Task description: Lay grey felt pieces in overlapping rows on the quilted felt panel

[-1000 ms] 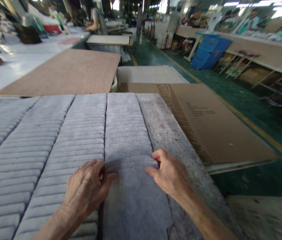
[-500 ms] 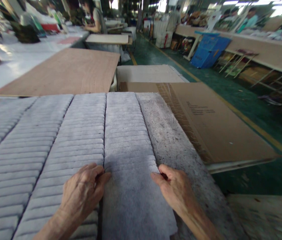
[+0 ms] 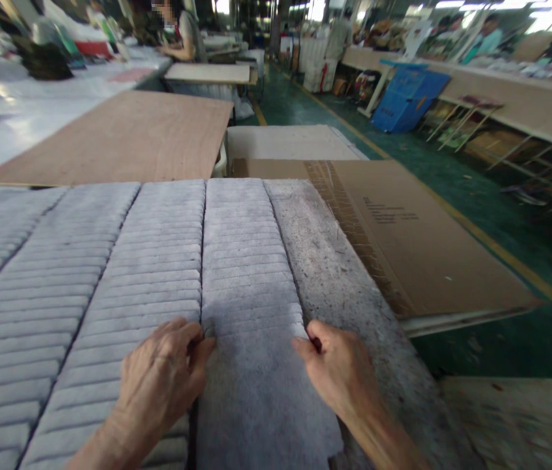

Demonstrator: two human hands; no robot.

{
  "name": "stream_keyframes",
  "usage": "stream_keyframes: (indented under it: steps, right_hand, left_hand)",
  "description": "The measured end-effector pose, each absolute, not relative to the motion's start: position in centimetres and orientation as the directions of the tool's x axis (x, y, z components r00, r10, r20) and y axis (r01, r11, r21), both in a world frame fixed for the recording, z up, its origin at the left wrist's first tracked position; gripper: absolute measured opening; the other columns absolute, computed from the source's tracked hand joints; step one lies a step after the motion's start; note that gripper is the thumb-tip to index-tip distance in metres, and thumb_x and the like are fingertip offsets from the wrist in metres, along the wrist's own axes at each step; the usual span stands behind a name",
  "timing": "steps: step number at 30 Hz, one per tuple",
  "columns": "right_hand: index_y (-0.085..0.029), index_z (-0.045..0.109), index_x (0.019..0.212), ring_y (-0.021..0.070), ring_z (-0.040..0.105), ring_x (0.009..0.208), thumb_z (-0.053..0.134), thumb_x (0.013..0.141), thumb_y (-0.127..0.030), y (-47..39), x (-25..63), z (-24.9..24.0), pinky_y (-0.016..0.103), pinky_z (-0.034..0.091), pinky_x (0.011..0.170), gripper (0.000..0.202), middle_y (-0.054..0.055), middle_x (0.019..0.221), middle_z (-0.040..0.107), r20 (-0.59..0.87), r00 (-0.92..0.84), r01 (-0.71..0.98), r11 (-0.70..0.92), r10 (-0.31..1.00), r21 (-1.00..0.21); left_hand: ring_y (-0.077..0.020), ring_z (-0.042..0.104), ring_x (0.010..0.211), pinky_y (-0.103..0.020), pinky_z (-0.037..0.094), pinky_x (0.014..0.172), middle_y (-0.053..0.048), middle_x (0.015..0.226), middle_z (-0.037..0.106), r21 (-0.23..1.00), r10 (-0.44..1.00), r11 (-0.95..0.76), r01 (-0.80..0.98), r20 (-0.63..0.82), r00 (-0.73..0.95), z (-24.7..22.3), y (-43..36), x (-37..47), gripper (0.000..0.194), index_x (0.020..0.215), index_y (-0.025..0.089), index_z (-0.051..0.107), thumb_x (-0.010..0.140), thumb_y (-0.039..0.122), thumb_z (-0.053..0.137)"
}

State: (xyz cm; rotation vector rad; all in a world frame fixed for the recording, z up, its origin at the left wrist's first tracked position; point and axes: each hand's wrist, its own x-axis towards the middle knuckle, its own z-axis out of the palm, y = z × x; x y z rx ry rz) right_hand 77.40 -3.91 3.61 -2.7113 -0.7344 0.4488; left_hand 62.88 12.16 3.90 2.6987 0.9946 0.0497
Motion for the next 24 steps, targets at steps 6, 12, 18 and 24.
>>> stream_keyframes:
  steps: [6,12,18,24]
  right_hand:
    - [-0.018,0.054,0.099,0.0222,0.052,0.091,0.056,0.072,-0.019,-4.1,77.2,3.5,0.032,0.043,0.074,0.028,0.006,0.095,0.060,0.303,0.578,0.815,-0.556,0.758,-0.164]
    - [-0.018,0.055,0.094,0.0202,0.053,0.086,0.059,0.070,-0.014,-3.9,78.8,4.1,0.032,0.042,0.073,0.025,0.003,0.089,0.060,0.135,0.505,0.843,-0.455,0.852,-0.286]
    - [-0.021,0.052,0.073,0.0152,0.055,0.072,0.058,0.067,-0.021,-3.4,79.1,4.2,0.026,0.040,0.064,0.009,-0.001,0.076,0.059,-0.029,0.637,0.705,-0.597,0.771,-0.383]
    - [-0.021,0.053,0.074,0.0145,0.053,0.057,0.051,0.069,-0.034,-3.8,78.1,3.8,0.025,0.037,0.055,0.014,-0.002,0.061,0.056,-0.085,0.755,0.556,-0.703,0.651,-0.443]
  left_hand:
    - [-0.0239,0.051,0.079,-0.033,0.038,0.062,-0.006,0.087,0.057,0.204,0.564,-0.825,0.528,0.227,0.794,3.4,11.6,62.4,0.018,0.097,0.018,0.053,0.079,0.019,0.050]
    - [-0.0228,0.050,0.081,-0.034,0.038,0.068,-0.004,0.086,0.059,0.300,0.480,-0.854,0.425,0.141,0.866,3.1,12.3,62.3,0.018,0.094,0.021,0.053,0.079,0.013,0.046]
    - [-0.0218,0.051,0.078,-0.032,0.037,0.066,-0.002,0.077,0.058,0.350,0.537,-0.792,0.501,0.008,0.843,3.7,12.7,62.8,0.011,0.087,0.021,0.052,0.076,0.022,0.054]
    - [-0.0211,0.053,0.075,-0.031,0.035,0.065,-0.001,0.069,0.057,0.296,0.573,-0.769,0.567,-0.075,0.816,4.6,12.7,63.3,0.004,0.074,0.020,0.052,0.075,0.024,0.054]
